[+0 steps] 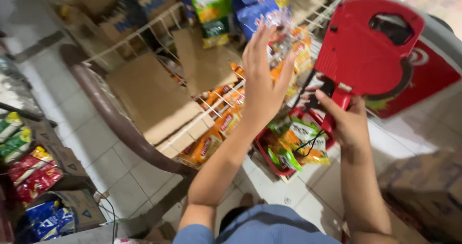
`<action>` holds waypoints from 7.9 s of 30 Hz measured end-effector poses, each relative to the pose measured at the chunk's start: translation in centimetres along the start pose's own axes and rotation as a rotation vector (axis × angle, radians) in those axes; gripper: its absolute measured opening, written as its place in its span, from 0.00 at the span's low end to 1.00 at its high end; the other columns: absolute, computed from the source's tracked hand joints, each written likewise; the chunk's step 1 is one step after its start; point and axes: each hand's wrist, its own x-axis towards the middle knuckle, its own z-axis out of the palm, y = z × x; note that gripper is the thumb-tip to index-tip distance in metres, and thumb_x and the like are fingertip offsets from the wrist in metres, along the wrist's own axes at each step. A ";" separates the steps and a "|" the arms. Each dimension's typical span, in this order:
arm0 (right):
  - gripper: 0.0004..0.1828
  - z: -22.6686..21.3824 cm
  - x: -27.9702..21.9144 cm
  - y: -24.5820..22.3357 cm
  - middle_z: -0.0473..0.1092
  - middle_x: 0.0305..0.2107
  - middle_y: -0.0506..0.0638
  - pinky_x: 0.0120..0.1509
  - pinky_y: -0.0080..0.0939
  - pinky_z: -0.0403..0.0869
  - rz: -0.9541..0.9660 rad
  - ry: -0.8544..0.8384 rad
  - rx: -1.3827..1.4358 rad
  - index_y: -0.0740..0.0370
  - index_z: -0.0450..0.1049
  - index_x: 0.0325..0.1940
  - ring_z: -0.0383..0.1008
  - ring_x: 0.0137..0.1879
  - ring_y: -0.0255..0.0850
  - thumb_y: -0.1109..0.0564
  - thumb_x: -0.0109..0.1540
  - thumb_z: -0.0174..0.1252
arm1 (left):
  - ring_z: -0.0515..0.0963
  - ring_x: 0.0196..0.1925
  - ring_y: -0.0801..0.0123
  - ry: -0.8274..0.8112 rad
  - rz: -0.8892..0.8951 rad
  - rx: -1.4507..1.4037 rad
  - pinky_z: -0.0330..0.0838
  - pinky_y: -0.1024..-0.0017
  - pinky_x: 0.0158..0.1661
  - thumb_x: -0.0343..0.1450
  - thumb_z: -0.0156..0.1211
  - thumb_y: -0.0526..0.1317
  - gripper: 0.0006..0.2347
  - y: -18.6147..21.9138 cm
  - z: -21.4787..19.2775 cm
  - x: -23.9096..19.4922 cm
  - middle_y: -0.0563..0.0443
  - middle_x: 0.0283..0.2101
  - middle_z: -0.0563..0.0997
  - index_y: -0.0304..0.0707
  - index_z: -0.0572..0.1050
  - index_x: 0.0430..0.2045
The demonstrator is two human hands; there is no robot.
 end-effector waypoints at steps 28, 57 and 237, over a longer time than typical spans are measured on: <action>0.15 8.0 14.3 3.2 0.76 0.47 0.58 0.56 0.44 0.82 -0.132 -0.112 0.061 0.73 0.72 0.57 0.81 0.50 0.45 0.68 0.67 0.63 | 0.71 0.65 0.60 0.533 -0.104 0.524 0.63 0.55 0.66 0.77 0.57 0.43 0.09 -12.3 0.4 13.7 0.56 0.58 0.73 0.53 0.77 0.51; 0.30 -6.5 -12.6 6.3 0.75 0.44 0.47 0.55 0.36 0.77 0.109 0.610 -0.018 0.62 0.70 0.56 0.77 0.49 0.36 0.67 0.51 0.69 | 0.75 0.61 0.63 -0.609 -1.055 -1.930 0.67 0.62 0.65 0.76 0.53 0.46 0.17 -8.3 12.1 -15.0 0.48 0.55 0.77 0.36 0.69 0.55; 0.19 -1.8 4.3 -0.6 0.75 0.54 0.54 0.66 0.39 0.76 -0.413 0.264 -0.237 0.70 0.71 0.64 0.77 0.55 0.39 0.67 0.71 0.67 | 0.75 0.65 0.65 -0.096 -0.145 -0.396 0.70 0.68 0.67 0.73 0.70 0.35 0.30 0.5 -1.9 1.0 0.42 0.62 0.75 0.39 0.62 0.71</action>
